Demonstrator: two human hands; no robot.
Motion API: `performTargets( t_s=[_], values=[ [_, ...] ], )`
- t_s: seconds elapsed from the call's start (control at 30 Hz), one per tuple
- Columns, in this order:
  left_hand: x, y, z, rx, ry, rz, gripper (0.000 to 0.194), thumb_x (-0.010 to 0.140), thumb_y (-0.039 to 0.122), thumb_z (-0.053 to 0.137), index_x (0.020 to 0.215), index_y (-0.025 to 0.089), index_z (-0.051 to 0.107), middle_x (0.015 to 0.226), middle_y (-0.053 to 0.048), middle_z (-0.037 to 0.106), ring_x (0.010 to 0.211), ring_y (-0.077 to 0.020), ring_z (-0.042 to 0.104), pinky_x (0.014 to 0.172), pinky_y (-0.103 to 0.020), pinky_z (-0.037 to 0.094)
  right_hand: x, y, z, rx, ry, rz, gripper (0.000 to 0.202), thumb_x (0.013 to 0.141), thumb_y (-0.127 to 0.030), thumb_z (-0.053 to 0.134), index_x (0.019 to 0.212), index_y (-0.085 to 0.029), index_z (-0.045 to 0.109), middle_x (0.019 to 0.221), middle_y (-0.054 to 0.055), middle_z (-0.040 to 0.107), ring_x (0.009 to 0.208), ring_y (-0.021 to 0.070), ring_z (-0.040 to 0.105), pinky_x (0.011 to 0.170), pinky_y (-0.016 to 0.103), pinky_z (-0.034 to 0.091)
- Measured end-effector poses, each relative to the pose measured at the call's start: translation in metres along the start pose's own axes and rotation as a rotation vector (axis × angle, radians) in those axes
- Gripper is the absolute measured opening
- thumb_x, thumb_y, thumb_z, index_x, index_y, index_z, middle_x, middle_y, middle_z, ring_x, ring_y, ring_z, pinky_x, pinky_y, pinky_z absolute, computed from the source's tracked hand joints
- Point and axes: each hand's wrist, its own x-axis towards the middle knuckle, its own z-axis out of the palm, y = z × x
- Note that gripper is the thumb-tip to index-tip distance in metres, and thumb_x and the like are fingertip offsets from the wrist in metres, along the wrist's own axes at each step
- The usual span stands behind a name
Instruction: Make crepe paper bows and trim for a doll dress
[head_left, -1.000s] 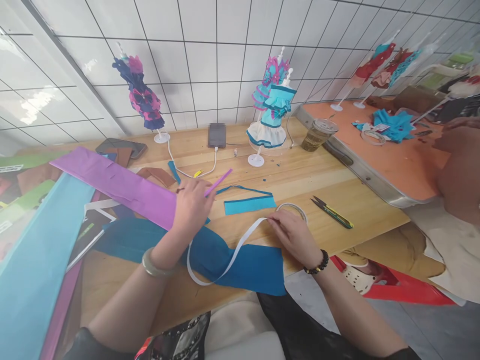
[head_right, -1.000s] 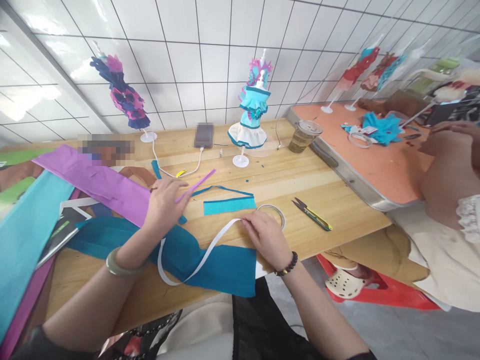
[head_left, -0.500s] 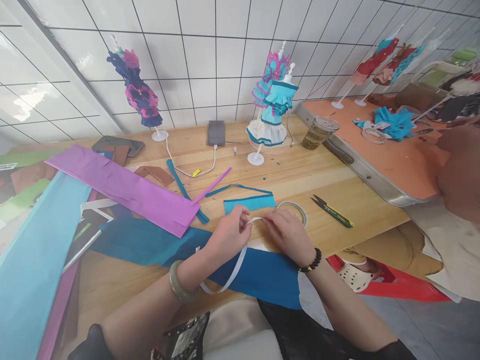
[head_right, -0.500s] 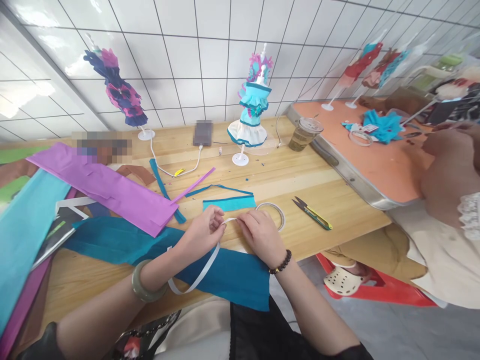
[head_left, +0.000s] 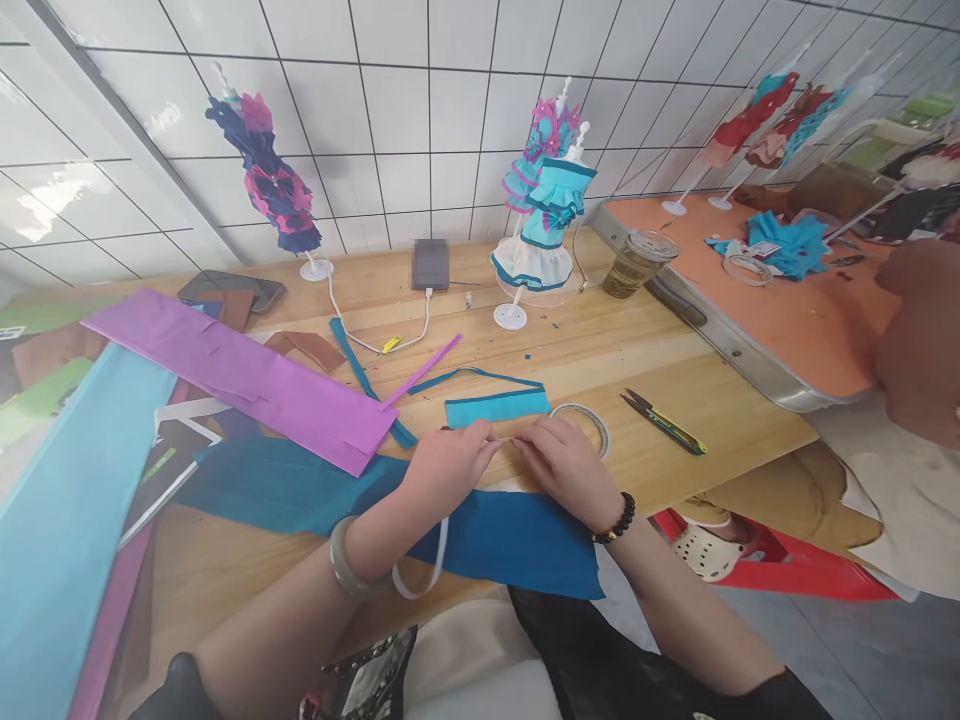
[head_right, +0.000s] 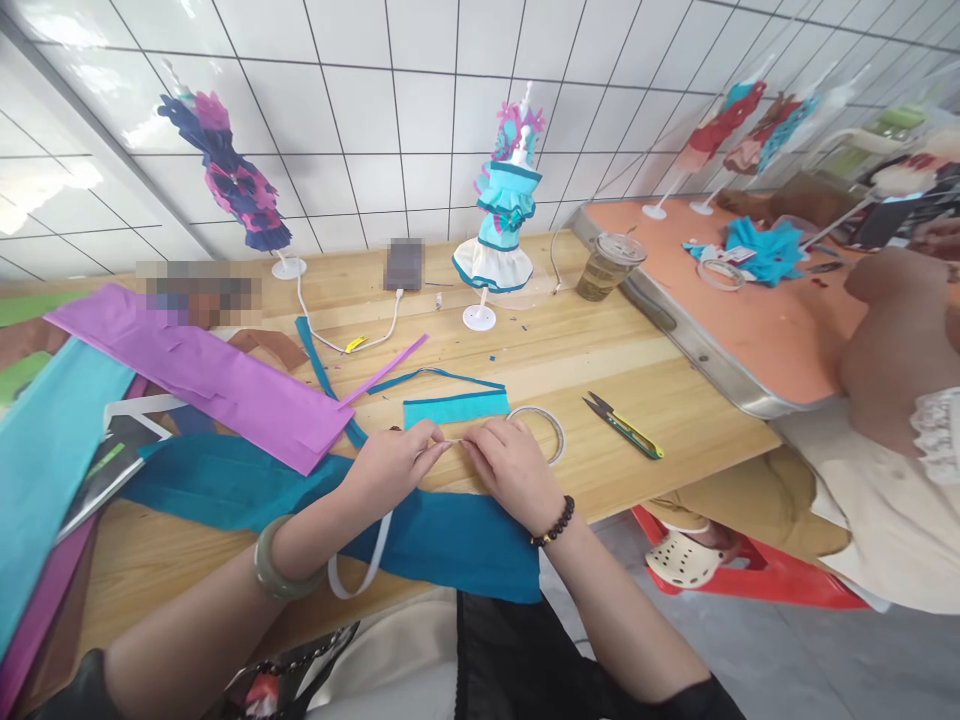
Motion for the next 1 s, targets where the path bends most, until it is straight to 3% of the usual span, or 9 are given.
performTargets(
  t_s=[0.13,0.3,0.5,0.63,0.73,0.83,1.0],
  values=[
    [-0.002,-0.006,0.004,0.282,0.076,0.195,0.026,0.092,0.028,0.031,0.077,0.016,0.050,0.055,-0.002,0.056,0.049,-0.0159,0.053,0.046,-0.026,0.025,-0.002,-0.001,0.000,0.132,0.004,0.100,0.022,0.089,-0.026,0.041,0.099,-0.018,0.059,0.087,0.007,0.065,0.082,0.0185,0.058,0.074,0.034,0.042],
    [-0.004,-0.013,0.008,0.433,0.172,0.357,0.017,0.087,0.017,0.038,0.071,0.017,0.045,0.048,0.001,0.048,0.044,-0.0146,0.049,0.044,-0.026,0.022,-0.005,0.001,-0.002,0.446,0.045,0.365,0.044,0.084,-0.030,0.050,0.127,-0.022,0.044,0.091,0.004,0.067,0.081,0.0173,0.062,0.077,0.034,0.049],
    [-0.004,-0.015,0.008,0.451,0.239,0.390,0.017,0.085,0.011,0.037,0.070,0.018,0.042,0.047,0.002,0.044,0.040,-0.0126,0.043,0.044,-0.026,0.017,-0.007,0.008,-0.006,0.985,0.165,0.706,0.043,0.077,-0.037,0.059,0.116,-0.020,0.054,0.114,0.010,0.061,0.092,0.0204,0.063,0.086,0.039,0.050],
    [-0.003,-0.015,0.006,0.452,0.258,0.418,0.016,0.084,0.010,0.038,0.070,0.018,0.042,0.047,0.003,0.043,0.041,-0.0118,0.042,0.044,-0.027,0.018,-0.007,0.010,-0.010,1.161,0.181,0.773,0.040,0.074,-0.038,0.062,0.108,-0.019,0.059,0.114,0.011,0.061,0.097,0.0228,0.062,0.085,0.039,0.050],
    [-0.002,-0.017,0.003,0.448,0.300,0.428,0.016,0.085,0.012,0.039,0.070,0.018,0.044,0.047,0.004,0.043,0.039,-0.0115,0.040,0.044,-0.027,0.018,-0.010,0.013,-0.011,1.129,0.214,0.777,0.041,0.074,-0.041,0.061,0.107,-0.017,0.060,0.106,0.011,0.065,0.097,0.0227,0.061,0.085,0.039,0.049],
    [-0.002,-0.020,-0.001,0.445,0.342,0.412,0.017,0.087,0.015,0.039,0.072,0.017,0.047,0.045,0.004,0.043,0.038,-0.0112,0.038,0.043,-0.026,0.017,-0.014,0.013,-0.010,0.934,0.228,0.749,0.039,0.074,-0.042,0.061,0.105,-0.017,0.060,0.100,0.010,0.066,0.091,0.0209,0.062,0.081,0.037,0.051],
    [0.000,-0.022,-0.006,0.426,0.356,0.326,0.022,0.090,0.026,0.037,0.076,0.018,0.053,0.040,0.004,0.041,0.037,-0.0119,0.042,0.043,-0.027,0.019,-0.019,0.009,-0.007,0.393,0.122,0.424,0.032,0.077,-0.037,0.059,0.105,-0.021,0.058,0.104,0.009,0.060,0.094,0.0220,0.057,0.083,0.039,0.047]
  ],
)
